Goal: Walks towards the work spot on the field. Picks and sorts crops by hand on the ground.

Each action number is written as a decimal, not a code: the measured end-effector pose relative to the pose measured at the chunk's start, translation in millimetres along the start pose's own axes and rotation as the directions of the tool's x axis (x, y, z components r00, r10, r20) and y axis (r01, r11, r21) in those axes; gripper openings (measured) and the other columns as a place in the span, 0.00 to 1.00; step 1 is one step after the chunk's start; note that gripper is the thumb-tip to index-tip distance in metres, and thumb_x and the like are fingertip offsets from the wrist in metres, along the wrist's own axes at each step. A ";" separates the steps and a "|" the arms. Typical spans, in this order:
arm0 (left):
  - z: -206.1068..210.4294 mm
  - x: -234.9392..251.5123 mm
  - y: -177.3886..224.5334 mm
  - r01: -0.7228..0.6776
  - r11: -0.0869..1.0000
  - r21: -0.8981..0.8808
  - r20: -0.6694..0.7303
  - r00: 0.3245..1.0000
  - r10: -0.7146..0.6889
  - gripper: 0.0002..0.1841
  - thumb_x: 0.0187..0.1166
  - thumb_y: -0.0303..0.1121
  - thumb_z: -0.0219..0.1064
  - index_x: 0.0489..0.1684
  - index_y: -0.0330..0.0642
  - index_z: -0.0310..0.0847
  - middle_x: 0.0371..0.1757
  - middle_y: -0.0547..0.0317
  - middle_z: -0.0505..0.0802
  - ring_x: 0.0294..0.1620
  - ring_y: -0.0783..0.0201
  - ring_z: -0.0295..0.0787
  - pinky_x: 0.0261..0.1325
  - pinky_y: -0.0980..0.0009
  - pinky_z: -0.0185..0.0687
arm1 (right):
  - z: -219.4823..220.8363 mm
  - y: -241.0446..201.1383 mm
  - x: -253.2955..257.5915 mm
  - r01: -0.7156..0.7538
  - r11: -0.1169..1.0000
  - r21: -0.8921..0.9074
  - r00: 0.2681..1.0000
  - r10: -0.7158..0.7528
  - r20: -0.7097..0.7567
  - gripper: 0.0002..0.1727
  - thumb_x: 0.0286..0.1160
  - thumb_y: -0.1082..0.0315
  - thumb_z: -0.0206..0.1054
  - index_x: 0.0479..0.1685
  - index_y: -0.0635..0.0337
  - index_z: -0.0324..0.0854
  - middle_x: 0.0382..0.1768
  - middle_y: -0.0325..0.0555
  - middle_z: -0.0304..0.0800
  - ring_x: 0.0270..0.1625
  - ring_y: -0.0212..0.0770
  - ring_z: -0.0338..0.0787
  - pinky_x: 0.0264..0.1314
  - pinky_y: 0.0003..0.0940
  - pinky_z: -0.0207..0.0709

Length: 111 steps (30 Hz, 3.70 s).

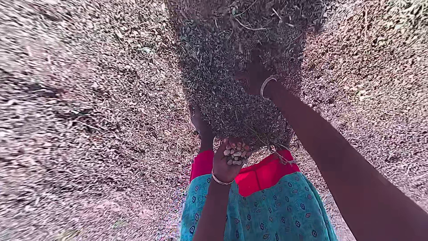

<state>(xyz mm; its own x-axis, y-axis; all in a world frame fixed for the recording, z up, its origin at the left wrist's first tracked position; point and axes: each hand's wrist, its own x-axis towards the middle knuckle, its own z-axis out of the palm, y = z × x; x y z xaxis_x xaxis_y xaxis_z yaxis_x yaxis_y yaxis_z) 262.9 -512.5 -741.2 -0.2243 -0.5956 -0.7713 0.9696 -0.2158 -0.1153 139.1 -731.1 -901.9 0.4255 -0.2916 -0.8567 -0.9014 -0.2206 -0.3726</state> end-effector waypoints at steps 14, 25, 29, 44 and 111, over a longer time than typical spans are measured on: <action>7.3 0.9 10.8 -0.020 1.000 -0.008 0.004 1.000 0.020 0.17 0.82 0.46 0.63 0.30 0.49 0.93 0.35 0.61 0.96 0.42 0.64 0.95 0.51 0.65 0.92 | -75.2 104.9 18.7 -0.195 0.557 0.807 0.579 0.730 -0.364 0.38 0.81 0.63 0.68 0.89 0.66 0.59 0.81 0.63 0.73 0.83 0.53 0.75 0.83 0.48 0.68; 23.4 4.1 20.8 -0.055 0.998 0.015 0.015 0.998 0.055 0.19 0.85 0.45 0.58 0.30 0.49 0.93 0.35 0.63 0.96 0.42 0.65 0.95 0.51 0.66 0.92 | -17.4 -21.3 -32.5 0.186 0.953 0.240 0.945 -0.241 0.222 0.21 0.84 0.64 0.67 0.72 0.59 0.85 0.75 0.58 0.84 0.79 0.61 0.80 0.84 0.63 0.63; 24.6 4.4 23.3 -0.068 0.998 -0.012 0.023 0.997 0.069 0.20 0.86 0.44 0.56 0.29 0.48 0.92 0.35 0.62 0.95 0.42 0.64 0.95 0.51 0.65 0.92 | -45.1 42.5 -33.7 0.006 0.666 0.746 0.864 0.373 -0.339 0.39 0.78 0.69 0.70 0.90 0.68 0.58 0.86 0.67 0.64 0.85 0.59 0.71 0.85 0.54 0.68; 27.7 5.5 23.5 -0.063 0.998 -0.016 0.083 0.994 0.064 0.18 0.85 0.45 0.59 0.33 0.48 0.94 0.39 0.61 0.97 0.45 0.64 0.96 0.53 0.65 0.92 | -42.2 82.0 -39.3 -0.106 0.988 0.114 0.991 0.114 -0.067 0.24 0.78 0.70 0.68 0.75 0.59 0.82 0.77 0.69 0.77 0.78 0.71 0.78 0.79 0.71 0.66; 14.9 1.9 16.4 -0.047 0.998 -0.051 0.075 0.996 0.051 0.17 0.83 0.43 0.61 0.28 0.48 0.93 0.36 0.62 0.95 0.43 0.64 0.95 0.53 0.64 0.91 | -126.1 94.0 -1.9 -0.475 0.786 0.396 0.655 0.616 -0.437 0.28 0.77 0.70 0.63 0.79 0.61 0.76 0.74 0.64 0.82 0.78 0.60 0.81 0.80 0.56 0.71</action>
<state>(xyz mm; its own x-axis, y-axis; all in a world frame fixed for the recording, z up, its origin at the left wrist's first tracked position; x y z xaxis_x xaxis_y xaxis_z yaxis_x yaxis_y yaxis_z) 277.0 -528.7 -735.2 -0.1816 -0.6623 -0.7269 0.9828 -0.1478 -0.1108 63.7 -868.7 -890.3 -0.2414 -0.7337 -0.6351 -0.9423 0.3337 -0.0273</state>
